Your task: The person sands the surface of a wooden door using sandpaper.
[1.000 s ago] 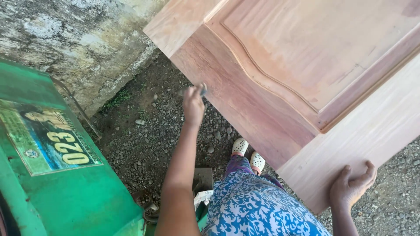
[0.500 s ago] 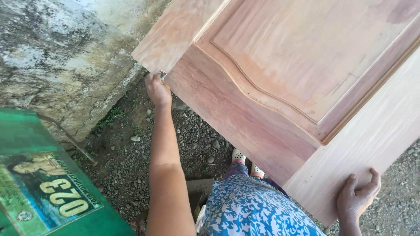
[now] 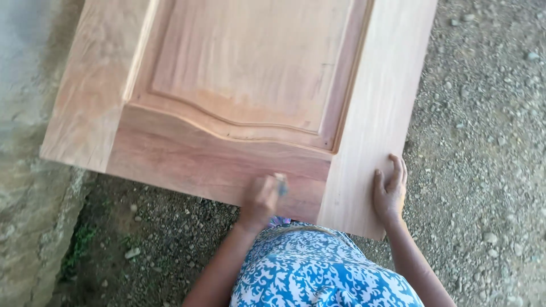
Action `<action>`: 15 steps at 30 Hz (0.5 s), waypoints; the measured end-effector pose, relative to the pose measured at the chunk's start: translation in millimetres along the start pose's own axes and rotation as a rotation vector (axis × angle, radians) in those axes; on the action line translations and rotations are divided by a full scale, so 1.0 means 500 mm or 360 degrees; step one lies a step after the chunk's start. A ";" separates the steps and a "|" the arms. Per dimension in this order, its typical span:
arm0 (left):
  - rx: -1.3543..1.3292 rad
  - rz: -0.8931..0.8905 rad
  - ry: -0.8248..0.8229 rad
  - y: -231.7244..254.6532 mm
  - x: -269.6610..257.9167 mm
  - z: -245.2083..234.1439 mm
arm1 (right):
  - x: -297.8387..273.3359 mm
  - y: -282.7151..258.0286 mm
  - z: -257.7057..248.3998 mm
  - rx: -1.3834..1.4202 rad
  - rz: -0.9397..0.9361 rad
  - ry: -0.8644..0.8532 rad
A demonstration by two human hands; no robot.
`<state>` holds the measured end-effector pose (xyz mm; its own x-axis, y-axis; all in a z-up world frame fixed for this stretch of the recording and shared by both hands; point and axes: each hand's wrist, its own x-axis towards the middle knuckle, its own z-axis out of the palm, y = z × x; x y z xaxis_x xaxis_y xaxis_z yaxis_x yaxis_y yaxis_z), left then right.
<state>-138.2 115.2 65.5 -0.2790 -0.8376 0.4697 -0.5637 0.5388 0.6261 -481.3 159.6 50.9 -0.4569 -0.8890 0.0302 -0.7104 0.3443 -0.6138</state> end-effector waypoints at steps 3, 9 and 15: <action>-0.0618 -0.0777 0.0096 -0.110 0.040 -0.116 | -0.003 0.006 0.004 -0.0024 -0.0022 0.0027; -0.0629 -0.1118 0.0924 -0.416 0.006 -0.223 | -0.004 -0.003 0.000 0.0007 0.0004 0.0031; -0.0730 -0.1311 0.0621 -0.139 0.091 -0.078 | 0.002 -0.011 -0.004 0.0106 0.0127 0.0004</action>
<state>-81.6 43.2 67.6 0.3800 -0.9200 -0.0960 -0.0912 -0.1406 0.9859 -478.9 157.2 56.1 -0.5121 -0.8587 -0.0188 -0.6347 0.3931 -0.6653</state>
